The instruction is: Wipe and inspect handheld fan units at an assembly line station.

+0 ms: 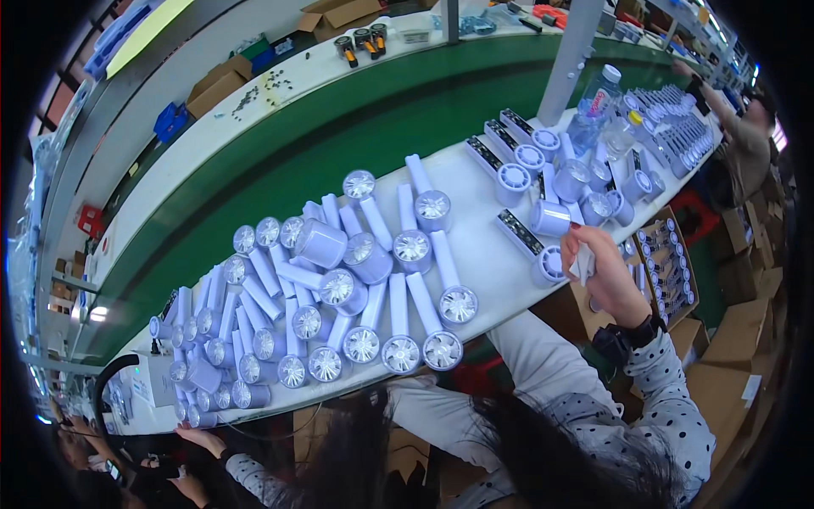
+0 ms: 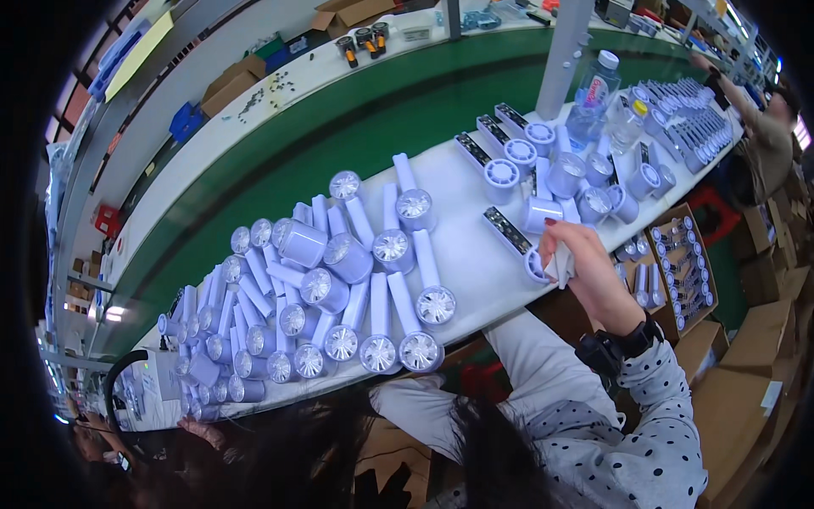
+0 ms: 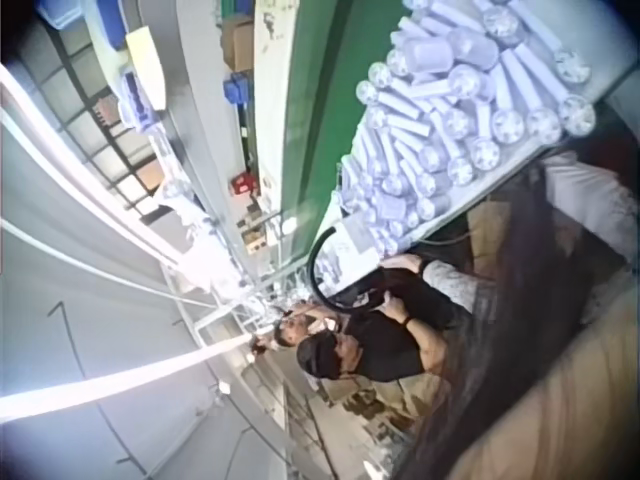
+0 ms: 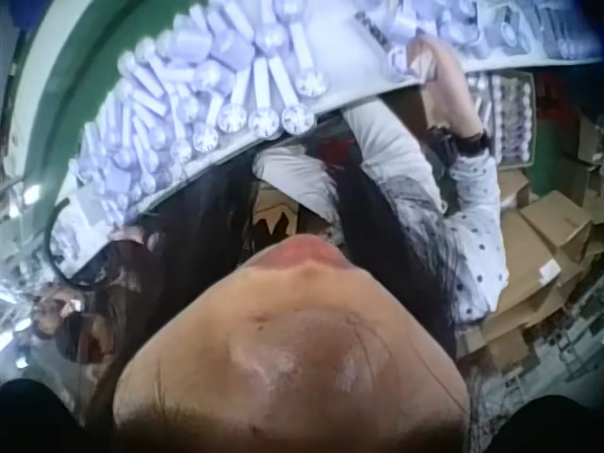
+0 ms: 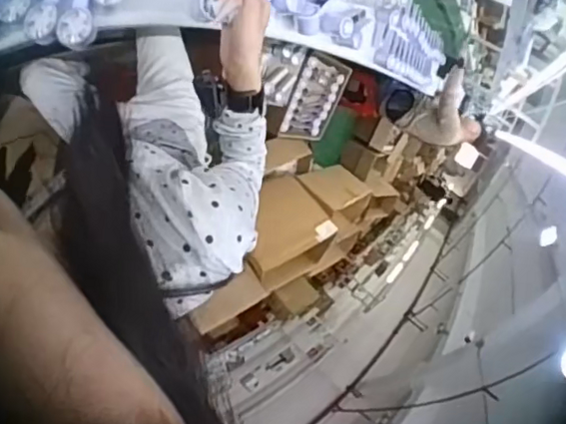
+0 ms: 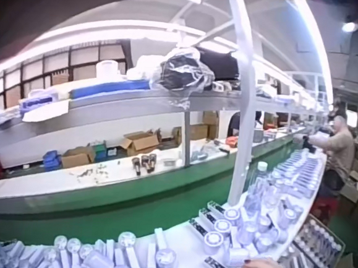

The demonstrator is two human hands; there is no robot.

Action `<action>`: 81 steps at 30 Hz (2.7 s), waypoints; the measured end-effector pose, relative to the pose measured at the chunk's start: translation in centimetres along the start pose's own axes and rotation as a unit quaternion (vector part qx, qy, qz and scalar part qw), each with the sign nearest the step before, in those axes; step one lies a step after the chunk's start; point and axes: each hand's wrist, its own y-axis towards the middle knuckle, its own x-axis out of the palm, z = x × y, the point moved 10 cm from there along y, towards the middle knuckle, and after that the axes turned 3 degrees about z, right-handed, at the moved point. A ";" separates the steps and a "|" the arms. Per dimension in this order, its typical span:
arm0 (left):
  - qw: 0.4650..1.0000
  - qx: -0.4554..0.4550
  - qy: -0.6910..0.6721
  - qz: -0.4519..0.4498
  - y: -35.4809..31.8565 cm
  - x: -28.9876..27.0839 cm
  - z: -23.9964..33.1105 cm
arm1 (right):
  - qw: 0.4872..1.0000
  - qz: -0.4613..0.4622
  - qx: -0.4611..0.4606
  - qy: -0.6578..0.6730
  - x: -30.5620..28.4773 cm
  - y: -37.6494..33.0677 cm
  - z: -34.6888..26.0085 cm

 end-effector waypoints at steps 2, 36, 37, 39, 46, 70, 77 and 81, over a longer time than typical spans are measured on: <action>0.999 0.037 0.012 0.015 -8.6 4.3 4.7 | 0.995 0.088 0.019 -0.033 -2.7 -0.5 0.1; 0.925 -0.186 -0.176 -0.282 -47.4 23.5 23.6 | 0.976 -0.201 -0.015 -0.079 1.9 -8.0 7.9; 0.911 -0.195 -0.176 -0.319 -47.0 23.8 23.8 | 0.979 -0.192 -0.012 -0.065 0.2 -6.7 7.8; 0.886 -0.204 -0.156 -0.385 -45.9 24.0 24.6 | 0.984 -0.171 0.014 0.047 -1.8 -4.3 7.0; 0.802 -0.324 -0.201 -0.459 -45.4 23.8 24.0 | 0.978 -0.149 -0.070 -0.125 0.8 -4.7 -1.4; 0.844 -0.335 -0.249 -0.336 -43.3 22.4 25.2 | 0.937 0.015 0.236 0.259 -7.2 -5.0 10.7; 0.878 0.379 0.012 -0.293 -44.5 21.0 34.8 | 0.966 0.084 0.080 0.230 -9.1 -3.6 5.1; 0.843 0.437 0.099 -0.298 -46.1 21.1 34.8 | 0.975 0.121 -0.165 0.083 -6.4 -6.1 -1.5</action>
